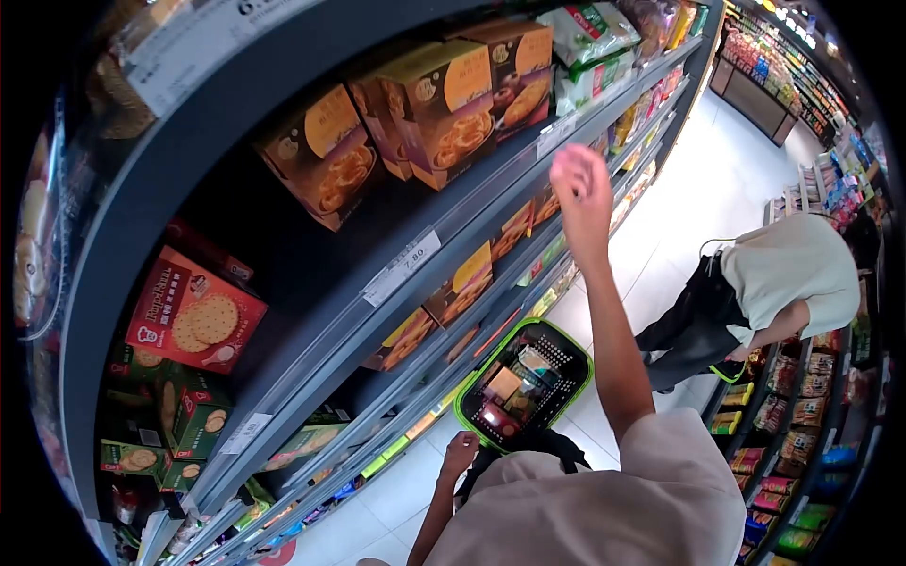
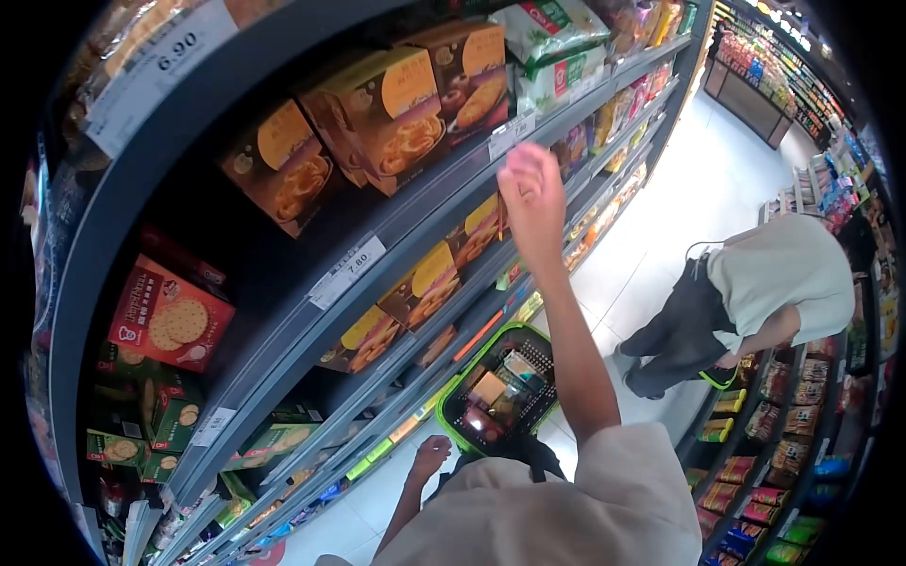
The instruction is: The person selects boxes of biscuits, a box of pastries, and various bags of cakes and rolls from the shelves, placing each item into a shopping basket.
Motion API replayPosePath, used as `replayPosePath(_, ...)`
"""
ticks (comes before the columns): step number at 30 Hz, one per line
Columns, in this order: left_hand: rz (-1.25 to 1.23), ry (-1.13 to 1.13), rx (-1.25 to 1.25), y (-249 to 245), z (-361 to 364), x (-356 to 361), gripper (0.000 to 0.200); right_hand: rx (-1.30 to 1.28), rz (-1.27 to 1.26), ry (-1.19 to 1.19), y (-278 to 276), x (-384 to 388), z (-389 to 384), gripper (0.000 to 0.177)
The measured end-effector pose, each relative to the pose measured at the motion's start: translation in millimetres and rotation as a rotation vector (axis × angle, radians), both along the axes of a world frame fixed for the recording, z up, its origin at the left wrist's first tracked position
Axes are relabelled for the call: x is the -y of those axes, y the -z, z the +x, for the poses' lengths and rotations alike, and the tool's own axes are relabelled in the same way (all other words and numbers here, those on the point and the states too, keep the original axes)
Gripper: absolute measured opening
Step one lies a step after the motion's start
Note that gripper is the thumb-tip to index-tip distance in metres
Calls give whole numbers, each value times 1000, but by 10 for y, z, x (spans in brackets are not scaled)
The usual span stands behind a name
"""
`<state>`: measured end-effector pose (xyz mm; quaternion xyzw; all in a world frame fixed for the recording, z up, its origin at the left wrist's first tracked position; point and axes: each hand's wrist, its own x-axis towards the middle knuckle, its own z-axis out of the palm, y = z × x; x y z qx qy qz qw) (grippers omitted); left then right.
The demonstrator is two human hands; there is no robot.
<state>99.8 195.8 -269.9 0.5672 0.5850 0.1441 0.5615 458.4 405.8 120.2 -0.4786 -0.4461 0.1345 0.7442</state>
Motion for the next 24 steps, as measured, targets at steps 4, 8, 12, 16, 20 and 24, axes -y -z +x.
replayPosePath(4,-22,-3,-72,-198,24,-151,32,514,193,181,-962,-198,110,47)
replayPosePath(8,-15,101,-134,-250,45,-179,41,1089,89,378,-1374,-609,361,61)
replayPosePath(12,-60,139,-188,-362,164,-177,42,1325,31,369,-1357,-898,626,66)
replayPosePath(16,-98,197,-258,-559,267,-178,45,1396,-108,459,-1369,-834,679,67)
replayPosePath(20,-109,190,-235,-623,296,-183,46,1526,-320,497,-1509,-684,722,63)
replayPosePath(24,-101,212,-265,-709,345,-193,45,1397,-215,385,-1562,-520,739,62)
